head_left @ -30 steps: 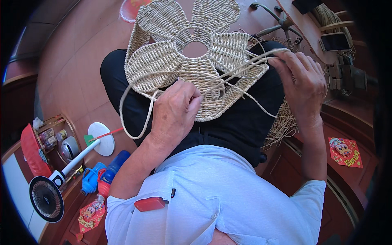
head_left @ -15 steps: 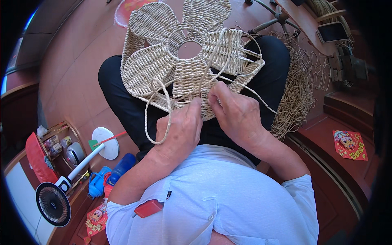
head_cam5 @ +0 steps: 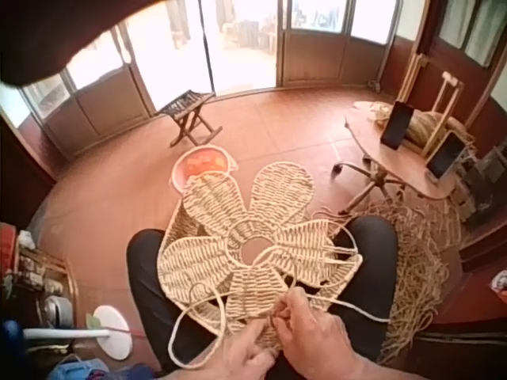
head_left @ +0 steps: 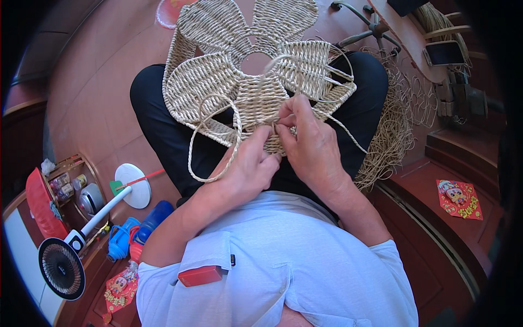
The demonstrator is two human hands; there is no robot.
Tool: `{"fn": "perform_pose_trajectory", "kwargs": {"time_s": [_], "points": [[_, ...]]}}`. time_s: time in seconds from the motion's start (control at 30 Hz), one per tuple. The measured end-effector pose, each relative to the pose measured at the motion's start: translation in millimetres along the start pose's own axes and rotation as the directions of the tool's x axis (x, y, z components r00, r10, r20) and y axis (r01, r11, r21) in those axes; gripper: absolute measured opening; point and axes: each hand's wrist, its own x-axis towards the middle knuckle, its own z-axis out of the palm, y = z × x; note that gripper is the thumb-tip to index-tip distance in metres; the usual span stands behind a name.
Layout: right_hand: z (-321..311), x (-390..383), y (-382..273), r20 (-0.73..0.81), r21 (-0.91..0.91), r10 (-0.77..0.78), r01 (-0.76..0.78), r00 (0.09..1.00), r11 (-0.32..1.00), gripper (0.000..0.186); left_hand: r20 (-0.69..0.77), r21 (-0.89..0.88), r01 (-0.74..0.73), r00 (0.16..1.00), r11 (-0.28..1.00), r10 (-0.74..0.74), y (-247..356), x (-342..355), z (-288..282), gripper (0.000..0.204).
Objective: Weaving straw material into a flower-shaped basket.
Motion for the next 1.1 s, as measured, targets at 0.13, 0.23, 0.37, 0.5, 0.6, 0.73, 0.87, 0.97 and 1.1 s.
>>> {"fn": "perform_pose_trajectory", "kwargs": {"time_s": [0.13, 0.23, 0.37, 0.5, 0.6, 0.73, 0.87, 0.97, 1.1], "points": [[-2.7, -9.3, -8.7, -0.056, 0.262, 0.179, -0.159, 0.982, 0.952, 0.027, -0.18, 0.743, -0.243, 0.825, 0.623, 0.536, -3.7, -24.3, 10.8, 0.053], [-17.9, -5.8, 5.7, 0.319, 0.841, 0.318, -0.421, 0.893, 0.34, 0.03, -0.275, 0.694, -0.167, 0.838, 0.701, 0.472, -2.7, -25.2, 8.0, 0.049], [-71.8, -5.4, 39.7, 0.367, 0.921, 0.187, -0.384, 0.911, 0.062, 0.02, -0.236, 0.757, -0.33, 0.667, 0.564, 0.707, -7.2, -12.7, 5.4, 0.036], [-172.2, -7.1, 133.5, 0.057, 0.844, 0.511, -0.315, 0.858, 0.434, 0.027, -0.205, 0.823, -0.31, 0.618, 0.476, 0.759, -4.3, -1.8, 9.5, 0.036], [-274.6, -42.8, 270.5, -0.047, 0.858, 0.682, -0.32, 0.73, 0.401, 0.022, -0.224, 0.809, -0.291, 0.652, 0.512, 0.725, -0.8, 0.0, 12.2, 0.036], [-399.1, -96.0, 408.0, -0.151, 0.861, 0.852, -0.356, 0.502, 0.362, 0.004, -0.227, 0.818, -0.264, 0.667, 0.51, 0.71, 3.4, 5.8, 17.3, 0.036], [-612.4, -208.0, 476.5, -0.335, 0.903, 0.903, -0.183, 0.269, 0.39, 0.008, -0.211, 0.764, -0.316, 0.702, 0.563, 0.68, 6.2, 9.4, 10.0, 0.032], [-701.4, -214.4, 477.8, -0.375, 0.913, 0.907, -0.09, 0.194, 0.397, 0.023, -0.212, 0.736, -0.338, 0.708, 0.587, 0.674, 1.5, 9.0, 1.5, 0.026], [-670.0, -201.4, 508.9, -0.444, 0.875, 0.894, 0.181, -0.067, 0.448, 0.007, -0.175, 0.777, -0.34, 0.692, 0.53, 0.701, 11.3, 17.6, 16.8, 0.02]]}}
